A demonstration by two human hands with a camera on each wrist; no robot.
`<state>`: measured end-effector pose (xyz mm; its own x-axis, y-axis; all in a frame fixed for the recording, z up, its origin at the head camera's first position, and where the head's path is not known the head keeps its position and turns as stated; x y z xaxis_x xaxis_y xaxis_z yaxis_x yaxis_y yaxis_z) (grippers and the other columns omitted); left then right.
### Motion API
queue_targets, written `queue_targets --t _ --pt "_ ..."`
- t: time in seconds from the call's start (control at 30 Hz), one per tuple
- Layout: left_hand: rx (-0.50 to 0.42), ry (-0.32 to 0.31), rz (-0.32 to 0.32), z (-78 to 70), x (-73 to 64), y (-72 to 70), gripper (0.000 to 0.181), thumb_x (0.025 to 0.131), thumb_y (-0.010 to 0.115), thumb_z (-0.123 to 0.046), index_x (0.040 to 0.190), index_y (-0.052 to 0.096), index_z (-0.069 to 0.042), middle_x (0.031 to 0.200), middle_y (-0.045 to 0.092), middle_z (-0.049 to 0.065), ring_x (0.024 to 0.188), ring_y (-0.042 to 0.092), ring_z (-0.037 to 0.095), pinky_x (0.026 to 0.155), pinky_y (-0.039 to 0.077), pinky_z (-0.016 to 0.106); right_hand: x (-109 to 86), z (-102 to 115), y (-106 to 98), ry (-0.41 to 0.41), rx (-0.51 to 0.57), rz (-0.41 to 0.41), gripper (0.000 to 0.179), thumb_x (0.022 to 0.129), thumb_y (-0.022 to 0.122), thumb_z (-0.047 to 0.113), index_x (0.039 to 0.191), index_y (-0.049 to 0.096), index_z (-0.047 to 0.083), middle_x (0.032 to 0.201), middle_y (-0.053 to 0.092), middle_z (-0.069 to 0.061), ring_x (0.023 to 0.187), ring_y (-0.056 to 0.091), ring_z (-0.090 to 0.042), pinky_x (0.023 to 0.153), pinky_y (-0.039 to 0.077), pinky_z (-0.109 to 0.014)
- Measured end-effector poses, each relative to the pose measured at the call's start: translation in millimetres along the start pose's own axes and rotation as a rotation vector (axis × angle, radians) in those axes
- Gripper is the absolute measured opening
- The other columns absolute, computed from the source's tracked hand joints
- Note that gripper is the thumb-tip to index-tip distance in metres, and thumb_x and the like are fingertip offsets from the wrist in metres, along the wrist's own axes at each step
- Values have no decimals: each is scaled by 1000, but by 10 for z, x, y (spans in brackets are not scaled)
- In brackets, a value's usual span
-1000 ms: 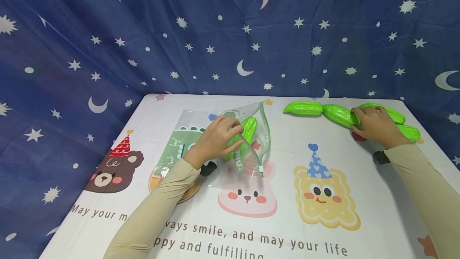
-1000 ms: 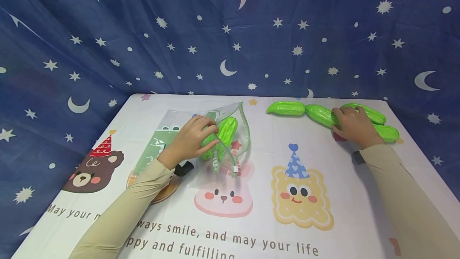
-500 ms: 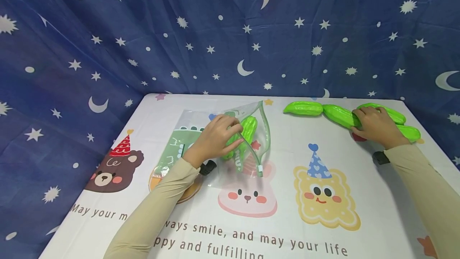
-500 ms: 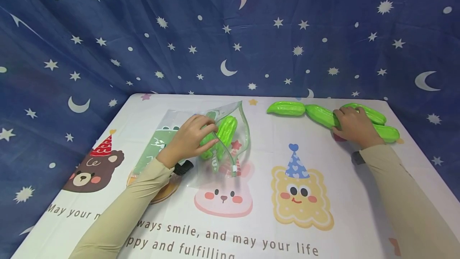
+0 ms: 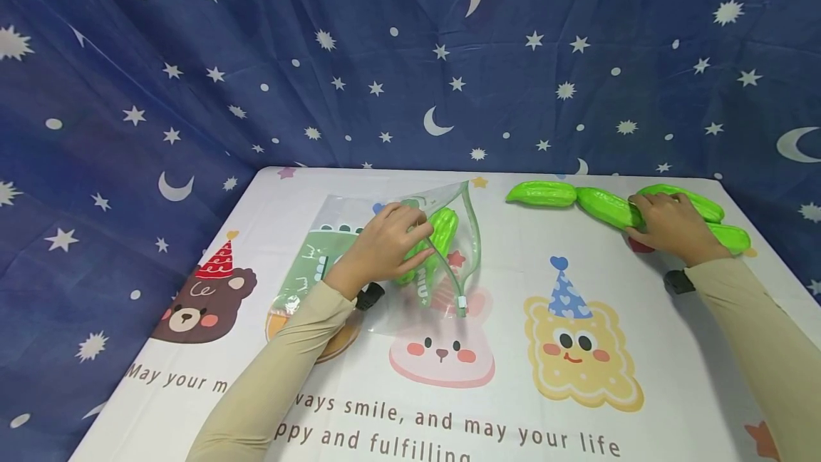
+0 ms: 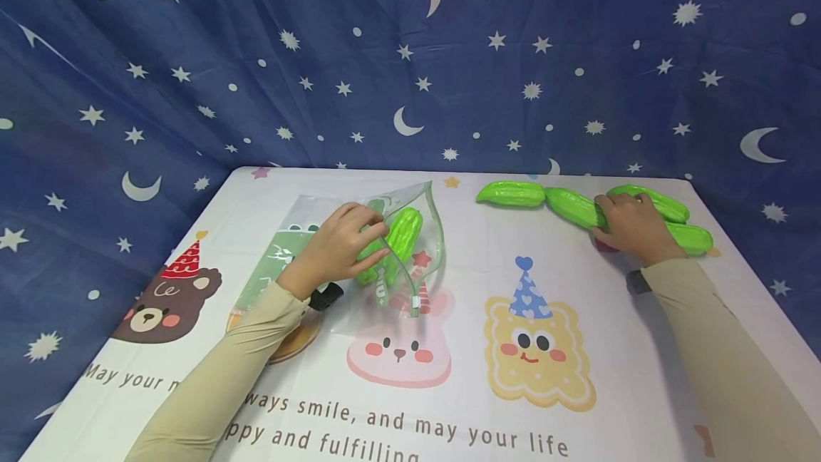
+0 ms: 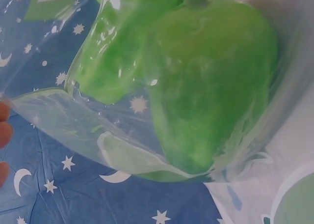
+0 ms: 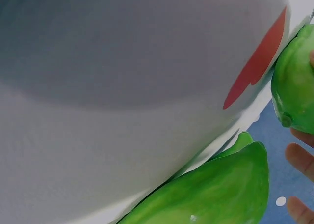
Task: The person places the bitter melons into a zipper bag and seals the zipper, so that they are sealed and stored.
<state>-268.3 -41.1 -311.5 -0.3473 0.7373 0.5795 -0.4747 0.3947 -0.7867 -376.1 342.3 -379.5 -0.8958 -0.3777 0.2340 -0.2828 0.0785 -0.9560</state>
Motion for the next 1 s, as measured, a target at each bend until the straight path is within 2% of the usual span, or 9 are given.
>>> queue_targets --t 0.2,0.43,0.77,1.0 --pt "25 13 0 -15 3 -15 19 86 64 -28 89 59 -11 89 59 5 83 58 22 90 47 38 -6 4 -2 5 12 -6 55 71 76 26 109 58 -10 104 62 -32 97 58 -45 83 40 -65" --pt "50 9 6 -8 -7 1 19 87 63 -30 90 59 -12 89 60 5 84 58 22 92 46 39 -21 9 -50 22 50 -24 55 71 76 24 111 57 -10 102 62 -32 92 60 -46 80 41 -64" --pt "90 10 10 -10 -8 24 20 87 62 -32 90 60 -12 83 58 3 82 58 21 93 47 40 -80 -79 -81 41 39 -63 58 71 76 23 113 55 -11 105 60 -34 97 56 -48 82 40 -66" --pt "84 1 23 -14 -8 42 20 88 62 -32 91 60 -12 82 59 2 83 59 21 94 46 39 -132 -42 -236 1 23 -144 60 66 80 21 112 56 -9 104 60 -33 94 57 -47 79 41 -64"
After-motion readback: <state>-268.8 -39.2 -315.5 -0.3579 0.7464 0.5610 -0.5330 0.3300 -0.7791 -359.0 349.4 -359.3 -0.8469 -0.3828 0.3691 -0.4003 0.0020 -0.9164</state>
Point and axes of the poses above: each hand's wrist, its own x-axis towards the middle knuckle, its own y-axis out of the palm, z = x × y, the point moved 9 cm from there along x, towards the middle knuckle
